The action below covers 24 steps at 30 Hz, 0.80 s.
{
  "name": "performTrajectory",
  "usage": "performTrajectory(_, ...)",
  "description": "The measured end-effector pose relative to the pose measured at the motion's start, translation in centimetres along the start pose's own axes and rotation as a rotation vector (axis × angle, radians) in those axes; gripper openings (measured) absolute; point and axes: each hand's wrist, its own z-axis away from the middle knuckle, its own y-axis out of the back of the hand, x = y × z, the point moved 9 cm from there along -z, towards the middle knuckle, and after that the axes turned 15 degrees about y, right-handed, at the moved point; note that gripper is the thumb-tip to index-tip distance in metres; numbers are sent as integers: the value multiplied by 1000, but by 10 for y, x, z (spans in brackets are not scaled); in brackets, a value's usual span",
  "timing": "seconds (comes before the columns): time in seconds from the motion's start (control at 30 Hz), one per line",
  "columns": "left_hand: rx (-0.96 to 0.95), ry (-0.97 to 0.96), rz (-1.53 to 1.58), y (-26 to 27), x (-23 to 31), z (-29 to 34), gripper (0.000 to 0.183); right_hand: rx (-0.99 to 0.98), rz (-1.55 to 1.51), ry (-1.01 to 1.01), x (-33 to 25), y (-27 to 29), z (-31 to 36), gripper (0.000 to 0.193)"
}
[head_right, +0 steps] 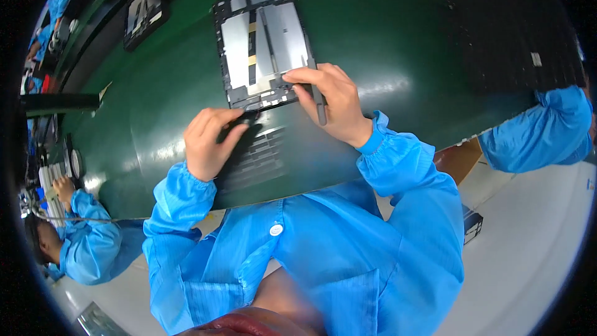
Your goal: Connecting ribbon cables and components within tablet or screen panels on an assembly line.
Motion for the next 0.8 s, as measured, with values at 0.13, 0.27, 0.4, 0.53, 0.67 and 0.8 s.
performTrajectory(0.13, -4, -141, -46, -18, 12, 0, 28, -63, -204, -48, -6, -34, -27, 35)
performTrajectory(0.27, -13, 55, 253, -20, -15, -5, 19, -221, -450, -188, -7, -65, -37, 41)
performTrajectory(0.4, -118, 383, 363, -23, -48, -6, 19, -292, -367, -173, -10, -76, -34, 41)
performTrajectory(0.53, -107, 474, 487, -32, -62, -1, 21, -273, -420, -219, -7, -80, -29, 42)
performTrajectory(0.67, -96, 550, 711, -39, -72, 5, 23, -255, -375, -206, -8, -78, -28, 43)
performTrajectory(0.8, -136, 439, 424, -22, -52, -5, 27, -230, -367, -180, -8, -78, -26, 44)
